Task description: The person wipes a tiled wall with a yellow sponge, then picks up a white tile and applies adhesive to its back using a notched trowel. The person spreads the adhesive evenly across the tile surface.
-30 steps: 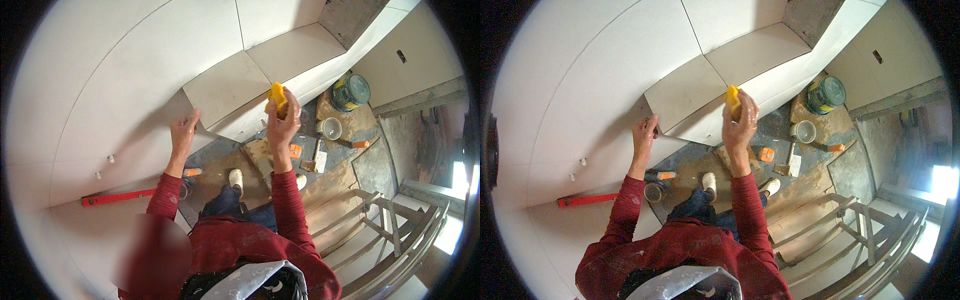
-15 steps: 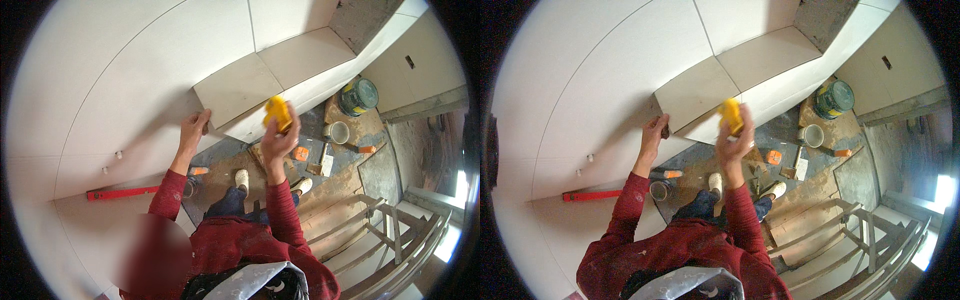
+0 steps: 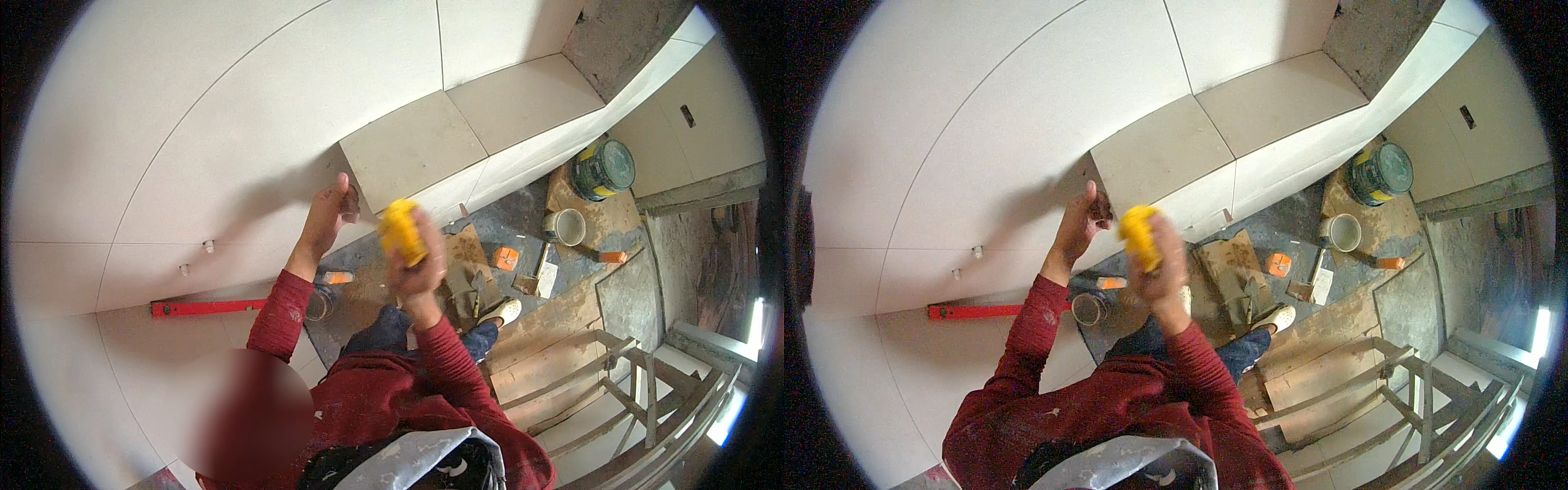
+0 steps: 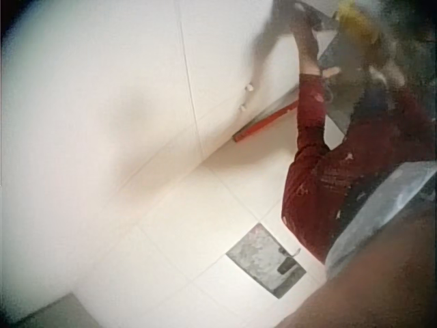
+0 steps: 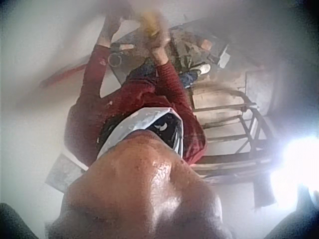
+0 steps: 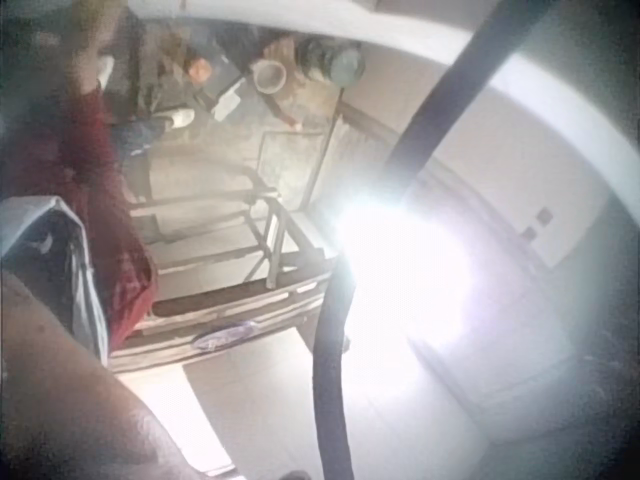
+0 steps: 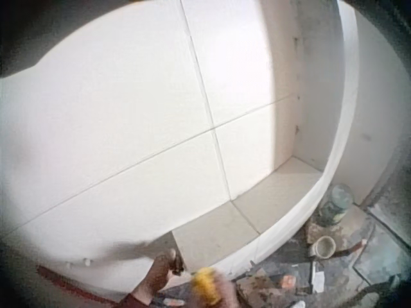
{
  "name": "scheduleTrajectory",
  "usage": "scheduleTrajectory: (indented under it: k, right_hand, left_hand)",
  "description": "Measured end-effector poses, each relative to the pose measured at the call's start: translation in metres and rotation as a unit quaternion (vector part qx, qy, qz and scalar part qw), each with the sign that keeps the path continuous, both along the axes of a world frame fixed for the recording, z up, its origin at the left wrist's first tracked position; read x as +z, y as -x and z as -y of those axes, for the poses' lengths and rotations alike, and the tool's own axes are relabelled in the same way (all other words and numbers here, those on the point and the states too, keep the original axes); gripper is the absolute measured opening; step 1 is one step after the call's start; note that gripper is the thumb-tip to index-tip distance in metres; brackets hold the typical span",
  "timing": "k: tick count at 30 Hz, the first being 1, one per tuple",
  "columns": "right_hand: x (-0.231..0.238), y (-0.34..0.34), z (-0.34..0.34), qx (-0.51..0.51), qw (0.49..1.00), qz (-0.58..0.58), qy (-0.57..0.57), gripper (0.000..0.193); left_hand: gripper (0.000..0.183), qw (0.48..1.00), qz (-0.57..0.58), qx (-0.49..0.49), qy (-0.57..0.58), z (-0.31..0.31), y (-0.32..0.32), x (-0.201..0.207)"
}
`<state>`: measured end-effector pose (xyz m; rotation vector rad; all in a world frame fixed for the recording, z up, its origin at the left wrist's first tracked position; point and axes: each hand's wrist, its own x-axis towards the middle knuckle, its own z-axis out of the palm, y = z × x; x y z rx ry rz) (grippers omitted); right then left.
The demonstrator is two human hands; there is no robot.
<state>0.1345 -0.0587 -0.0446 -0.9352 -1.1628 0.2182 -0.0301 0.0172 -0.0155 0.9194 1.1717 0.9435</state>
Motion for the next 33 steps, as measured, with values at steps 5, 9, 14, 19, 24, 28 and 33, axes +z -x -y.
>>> scheduleTrajectory:
  k: [5,9,14,19,24,28,33]
  right_hand:
    - [-0.012,-0.019,-0.027,-0.005,0.998,-0.031,0.059,0.047]
    - [-0.009,0.018,0.011,0.211,0.974,0.079,0.008,0.058]
    - [0.005,-0.016,0.039,0.180,0.904,-0.262,0.287,0.057]
    - [0.074,-0.076,0.017,0.338,0.832,-0.359,0.253,0.093]
    - [0.105,-0.092,-0.051,0.223,0.936,-0.103,0.251,0.073]
    - [0.119,-0.090,-0.123,0.186,0.891,0.255,0.328,0.053]
    - [0.101,-0.083,-0.140,0.209,0.837,0.464,0.200,0.041]
  left_hand:
    - [0.013,0.991,-0.048,0.107,0.064,0.012,-0.009,-0.013]
    - [0.016,0.977,-0.125,0.152,-0.087,0.046,0.030,-0.094]
    - [0.019,0.959,-0.058,0.216,0.175,0.085,0.018,-0.084]
    - [0.022,0.948,-0.264,0.115,-0.133,0.089,0.028,-0.095]
    - [0.041,0.793,-0.477,0.067,-0.373,0.031,-0.024,0.029]
    - [0.055,0.695,-0.620,-0.049,-0.361,0.007,-0.042,0.068]
    - [0.061,0.675,-0.655,-0.083,-0.328,0.002,-0.039,0.064]
